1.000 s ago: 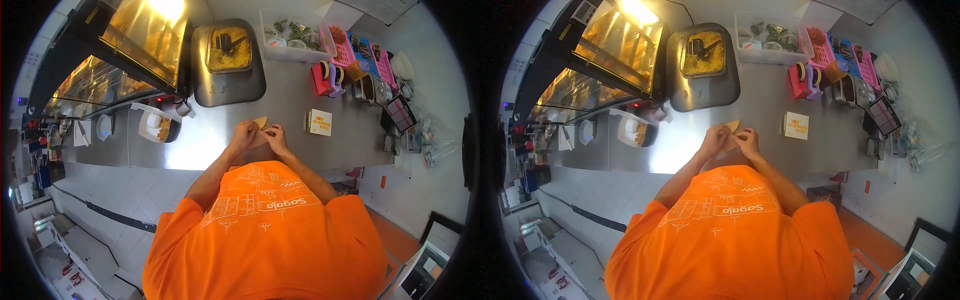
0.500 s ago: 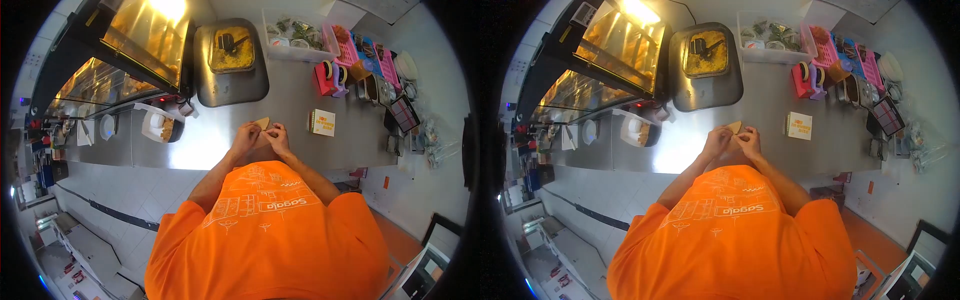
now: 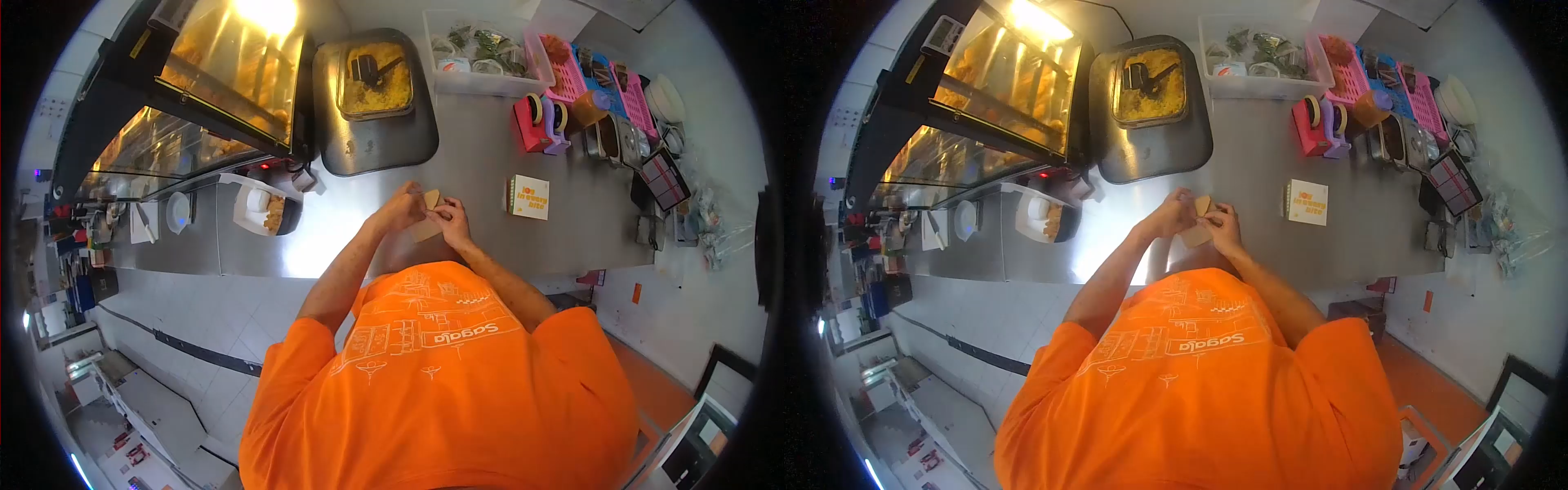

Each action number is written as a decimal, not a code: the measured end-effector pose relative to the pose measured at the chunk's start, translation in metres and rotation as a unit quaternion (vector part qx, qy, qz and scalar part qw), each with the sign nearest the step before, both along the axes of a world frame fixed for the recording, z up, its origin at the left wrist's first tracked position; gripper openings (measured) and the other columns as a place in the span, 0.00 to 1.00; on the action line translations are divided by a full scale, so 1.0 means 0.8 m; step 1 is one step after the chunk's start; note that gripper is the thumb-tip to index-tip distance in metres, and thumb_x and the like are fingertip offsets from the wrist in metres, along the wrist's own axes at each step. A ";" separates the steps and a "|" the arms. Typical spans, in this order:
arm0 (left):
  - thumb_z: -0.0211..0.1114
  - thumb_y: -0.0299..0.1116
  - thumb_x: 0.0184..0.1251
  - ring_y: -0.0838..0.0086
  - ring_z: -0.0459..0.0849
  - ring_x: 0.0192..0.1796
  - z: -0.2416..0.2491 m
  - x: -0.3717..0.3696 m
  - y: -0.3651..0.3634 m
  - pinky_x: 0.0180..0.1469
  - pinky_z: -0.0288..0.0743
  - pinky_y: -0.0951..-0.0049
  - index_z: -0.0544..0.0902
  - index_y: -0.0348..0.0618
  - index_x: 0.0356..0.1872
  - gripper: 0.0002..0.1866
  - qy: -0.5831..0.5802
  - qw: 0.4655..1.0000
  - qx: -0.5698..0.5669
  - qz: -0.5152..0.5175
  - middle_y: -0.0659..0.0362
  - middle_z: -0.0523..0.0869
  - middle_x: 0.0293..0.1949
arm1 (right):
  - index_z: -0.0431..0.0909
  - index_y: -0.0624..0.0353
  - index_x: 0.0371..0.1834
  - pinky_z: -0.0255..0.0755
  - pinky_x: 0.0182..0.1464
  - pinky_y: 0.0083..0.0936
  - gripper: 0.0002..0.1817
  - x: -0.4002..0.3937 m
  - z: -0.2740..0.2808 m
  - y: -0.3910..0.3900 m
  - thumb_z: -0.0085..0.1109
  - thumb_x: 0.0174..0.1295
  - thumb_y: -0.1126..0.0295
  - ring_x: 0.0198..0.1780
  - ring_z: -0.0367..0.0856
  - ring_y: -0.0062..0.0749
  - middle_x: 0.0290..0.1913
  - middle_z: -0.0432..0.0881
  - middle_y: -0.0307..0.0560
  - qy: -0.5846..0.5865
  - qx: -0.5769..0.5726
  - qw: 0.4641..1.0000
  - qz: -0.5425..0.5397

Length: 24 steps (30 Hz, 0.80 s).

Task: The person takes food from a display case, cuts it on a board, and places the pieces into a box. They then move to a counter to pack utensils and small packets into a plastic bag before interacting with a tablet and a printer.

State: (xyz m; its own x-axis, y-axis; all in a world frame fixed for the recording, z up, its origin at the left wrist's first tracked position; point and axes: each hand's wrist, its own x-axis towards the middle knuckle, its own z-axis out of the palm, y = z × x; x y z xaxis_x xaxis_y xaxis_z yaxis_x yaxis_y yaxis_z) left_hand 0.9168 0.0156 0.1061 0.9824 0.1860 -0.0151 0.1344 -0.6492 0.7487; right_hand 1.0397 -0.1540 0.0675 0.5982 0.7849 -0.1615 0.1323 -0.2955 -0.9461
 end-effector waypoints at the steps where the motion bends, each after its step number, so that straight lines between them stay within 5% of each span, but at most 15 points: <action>1: 0.74 0.31 0.54 0.55 0.70 0.66 0.016 0.001 0.001 0.65 0.68 0.55 0.86 0.40 0.36 0.09 -0.003 1.000 0.006 -0.011 0.49 0.86 0.43 | 0.86 0.60 0.37 0.69 0.66 0.39 0.14 0.002 0.001 0.000 0.75 0.56 0.62 0.67 0.70 0.49 0.63 0.70 0.57 0.013 0.003 1.000 0.009; 10: 0.69 0.32 0.58 0.53 0.70 0.66 0.022 -0.013 -0.010 0.64 0.70 0.57 0.86 0.39 0.37 0.09 -0.029 0.992 -0.100 0.070 0.48 0.83 0.50 | 0.85 0.61 0.40 0.71 0.64 0.37 0.13 0.014 0.003 -0.012 0.73 0.55 0.68 0.68 0.70 0.48 0.65 0.69 0.59 -0.006 -0.022 0.998 0.062; 14: 0.69 0.33 0.57 0.55 0.73 0.63 0.001 0.000 0.005 0.60 0.74 0.56 0.87 0.39 0.33 0.08 -0.013 0.999 0.023 -0.039 0.53 0.81 0.55 | 0.86 0.61 0.40 0.73 0.63 0.36 0.12 0.011 0.002 -0.007 0.73 0.54 0.70 0.66 0.73 0.48 0.66 0.68 0.58 0.028 -0.022 0.998 0.044; 19: 0.66 0.35 0.61 0.54 0.75 0.60 0.081 0.019 -0.017 0.54 0.80 0.57 0.87 0.43 0.38 0.09 0.154 0.973 0.167 -0.044 0.54 0.75 0.60 | 0.87 0.61 0.40 0.74 0.62 0.34 0.11 0.016 0.002 -0.003 0.72 0.54 0.71 0.64 0.74 0.46 0.67 0.67 0.57 -0.012 -0.031 0.997 0.071; 24: 0.67 0.32 0.58 0.57 0.77 0.55 0.032 -0.001 -0.020 0.48 0.83 0.59 0.84 0.45 0.47 0.15 0.021 0.972 0.232 -0.030 0.54 0.71 0.60 | 0.87 0.61 0.38 0.73 0.61 0.35 0.10 0.017 0.008 0.008 0.72 0.56 0.68 0.62 0.75 0.46 0.62 0.72 0.56 -0.040 -0.015 0.999 -0.001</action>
State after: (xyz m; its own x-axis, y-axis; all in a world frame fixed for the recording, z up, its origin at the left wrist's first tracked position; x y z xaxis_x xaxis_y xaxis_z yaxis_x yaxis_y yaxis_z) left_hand 0.9163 -0.0002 0.1320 0.9920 0.1250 0.0158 0.1105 -0.9231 0.3684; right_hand 1.0533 -0.1478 0.0737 0.6112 0.7796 -0.1367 0.2069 -0.3240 -0.9231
